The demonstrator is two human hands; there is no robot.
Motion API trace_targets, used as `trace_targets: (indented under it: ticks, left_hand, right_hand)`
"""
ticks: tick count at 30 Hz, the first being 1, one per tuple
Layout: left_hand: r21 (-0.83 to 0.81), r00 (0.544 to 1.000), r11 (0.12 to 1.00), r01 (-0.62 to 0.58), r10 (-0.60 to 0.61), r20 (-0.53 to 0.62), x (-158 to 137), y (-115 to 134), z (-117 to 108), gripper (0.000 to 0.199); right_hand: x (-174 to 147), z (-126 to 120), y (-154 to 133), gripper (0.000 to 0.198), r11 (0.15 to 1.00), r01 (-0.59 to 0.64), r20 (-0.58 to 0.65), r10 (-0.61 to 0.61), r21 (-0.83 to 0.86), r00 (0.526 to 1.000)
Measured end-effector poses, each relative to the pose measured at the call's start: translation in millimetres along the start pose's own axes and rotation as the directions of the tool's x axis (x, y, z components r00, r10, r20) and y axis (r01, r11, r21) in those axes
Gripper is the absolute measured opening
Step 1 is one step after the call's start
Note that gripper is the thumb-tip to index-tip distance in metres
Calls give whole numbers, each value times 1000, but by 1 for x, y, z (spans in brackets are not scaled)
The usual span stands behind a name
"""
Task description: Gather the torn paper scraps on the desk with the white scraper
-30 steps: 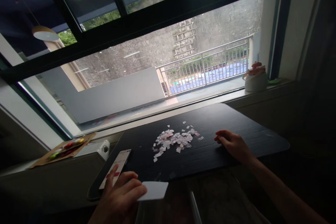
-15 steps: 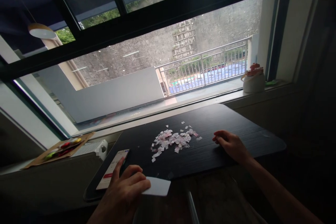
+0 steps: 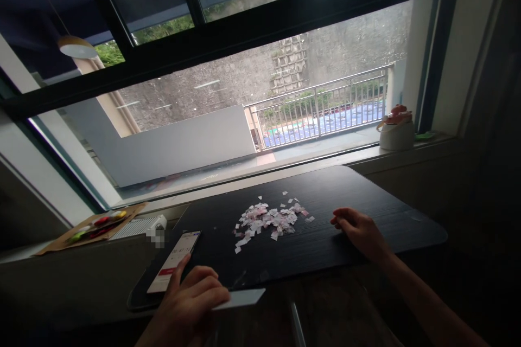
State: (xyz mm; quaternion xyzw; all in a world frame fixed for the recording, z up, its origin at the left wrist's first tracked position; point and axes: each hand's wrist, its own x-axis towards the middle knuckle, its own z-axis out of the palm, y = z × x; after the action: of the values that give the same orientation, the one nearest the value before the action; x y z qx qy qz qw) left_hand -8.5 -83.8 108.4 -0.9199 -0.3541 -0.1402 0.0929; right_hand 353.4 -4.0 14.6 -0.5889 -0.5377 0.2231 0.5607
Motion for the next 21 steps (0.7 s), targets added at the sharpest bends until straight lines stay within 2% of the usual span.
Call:
trace_targets:
  ticks: [2,4,6,9,12,13,15,17,19,21]
  left_hand:
    - [-38,999,998,52,-52,4,-3,0,-3,10]
    - [-104,990,986,133,-138,-35,2,0,-1,15]
    - [-212,980,960,183,-194,-34,14,2,5,21]
    - [-405,978,892,198,-207,23,40,10,15,23]
    - [-557,971,803,212,-238,25,59,18,26,27]
    - [-580,960,776,247,-279,35,62,19,32,25]
    - [-564,932,756,333,-355,75,64,17,44,25]
    - [-463,918,797,387,-380,113,61,13,58,25]
    - [-346,918,851,395,-361,162,57,11,69,26]
    - [-252,912,882,399,-353,208,56,10,76,24]
  right_hand:
    - [-8,4,-3,15,1000,29,48,-29,-3,998]
    - [-21,12,-15,17,997,77,176,-78,16,981]
    - [-38,21,-34,28,984,173,337,-176,38,925]
    - [-55,34,-64,50,959,268,453,-281,94,846]
    - [-56,40,-75,25,946,288,506,-325,151,799]
    - [-53,39,-72,19,949,276,498,-315,152,808]
    - [-44,32,-59,16,966,206,428,-254,156,867]
    - [-34,22,-40,21,970,66,304,-137,235,943]
    - [-27,14,-24,33,927,-76,239,-15,367,971]
    - [-25,10,-13,39,890,-155,221,63,429,973]
